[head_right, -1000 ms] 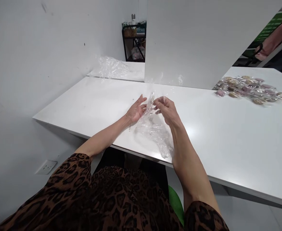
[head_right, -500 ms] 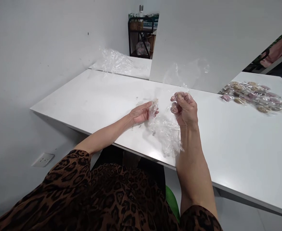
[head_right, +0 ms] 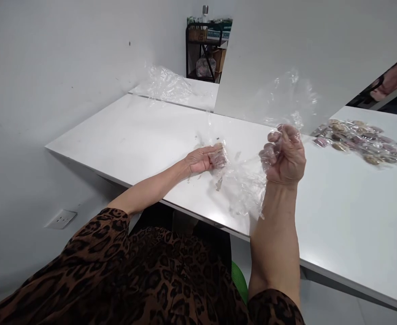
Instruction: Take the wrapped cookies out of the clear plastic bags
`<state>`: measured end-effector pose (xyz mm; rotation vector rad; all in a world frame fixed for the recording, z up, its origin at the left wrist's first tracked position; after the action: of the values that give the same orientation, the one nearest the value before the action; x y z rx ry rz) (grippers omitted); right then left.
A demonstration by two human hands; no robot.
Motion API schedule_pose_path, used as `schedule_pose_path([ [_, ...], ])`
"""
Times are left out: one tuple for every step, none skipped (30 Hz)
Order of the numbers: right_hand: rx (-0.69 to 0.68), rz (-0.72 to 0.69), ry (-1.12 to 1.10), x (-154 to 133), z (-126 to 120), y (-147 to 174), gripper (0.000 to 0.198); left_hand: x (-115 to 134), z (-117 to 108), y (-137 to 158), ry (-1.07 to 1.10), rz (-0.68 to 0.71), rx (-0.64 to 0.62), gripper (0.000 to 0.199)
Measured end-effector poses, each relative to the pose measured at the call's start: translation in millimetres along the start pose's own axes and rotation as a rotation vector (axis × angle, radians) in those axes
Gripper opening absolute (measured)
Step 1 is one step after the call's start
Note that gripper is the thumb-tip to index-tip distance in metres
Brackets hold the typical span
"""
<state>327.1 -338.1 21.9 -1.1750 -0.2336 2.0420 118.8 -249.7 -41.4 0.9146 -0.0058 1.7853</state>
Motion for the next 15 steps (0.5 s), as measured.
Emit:
schedule_pose_path([
  [0.021,-0.011,-0.022,0,-4,-2,0.024,0,0,1,0.007,-0.014,-0.014,0.019],
  [0.030,-0.017,-0.037,1,-6,-4,0.025,0,1,1,0.000,-0.029,-0.026,0.028],
  [0.025,-0.020,-0.042,2,-6,-3,0.026,-2,1,1,-0.020,-0.042,-0.035,0.038],
  [0.004,-0.015,-0.035,4,-3,-2,0.027,-4,2,1,-0.046,-0.046,-0.036,0.046],
  [-0.027,-0.006,-0.017,5,2,2,0.027,-7,3,1,-0.073,-0.036,-0.026,0.053],
  [-0.063,0.009,0.013,6,8,6,0.028,-10,4,1,-0.100,-0.015,-0.004,0.062],
  [-0.095,0.029,0.050,6,15,11,0.029,-13,5,0,-0.127,0.017,0.029,0.073],
  [-0.118,0.049,0.089,6,22,16,0.029,-15,6,0,-0.154,0.053,0.066,0.087],
  [-0.131,0.062,0.125,5,27,20,0.030,-18,7,0,-0.180,0.083,0.103,0.101],
  [-0.133,0.065,0.156,3,30,23,0.030,-19,9,1,-0.206,0.100,0.132,0.114],
  [-0.127,0.059,0.178,1,31,25,0.031,-20,10,1,-0.231,0.103,0.149,0.122],
  [-0.115,0.043,0.191,-2,29,25,0.031,-21,11,1,-0.247,0.101,0.155,0.125],
  [-0.099,0.017,0.196,-5,26,24,0.031,-20,11,2,-0.251,0.097,0.151,0.121],
  [-0.083,-0.013,0.199,-7,21,22,0.031,-17,11,2,-0.244,0.096,0.140,0.110],
  [-0.064,-0.045,0.198,-10,15,19,0.030,-14,10,3,-0.231,0.098,0.123,0.092],
])
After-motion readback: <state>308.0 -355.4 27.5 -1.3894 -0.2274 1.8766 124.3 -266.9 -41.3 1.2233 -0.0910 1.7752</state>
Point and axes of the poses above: each hand's wrist, its own y-axis away from the middle knuckle, its own z-axis out of the palm, x = y × z, the point moved 2 cm from there along -y, towards the middle knuckle, and after that the axes turned 12 degrees about -z, right-handed, at the moved point
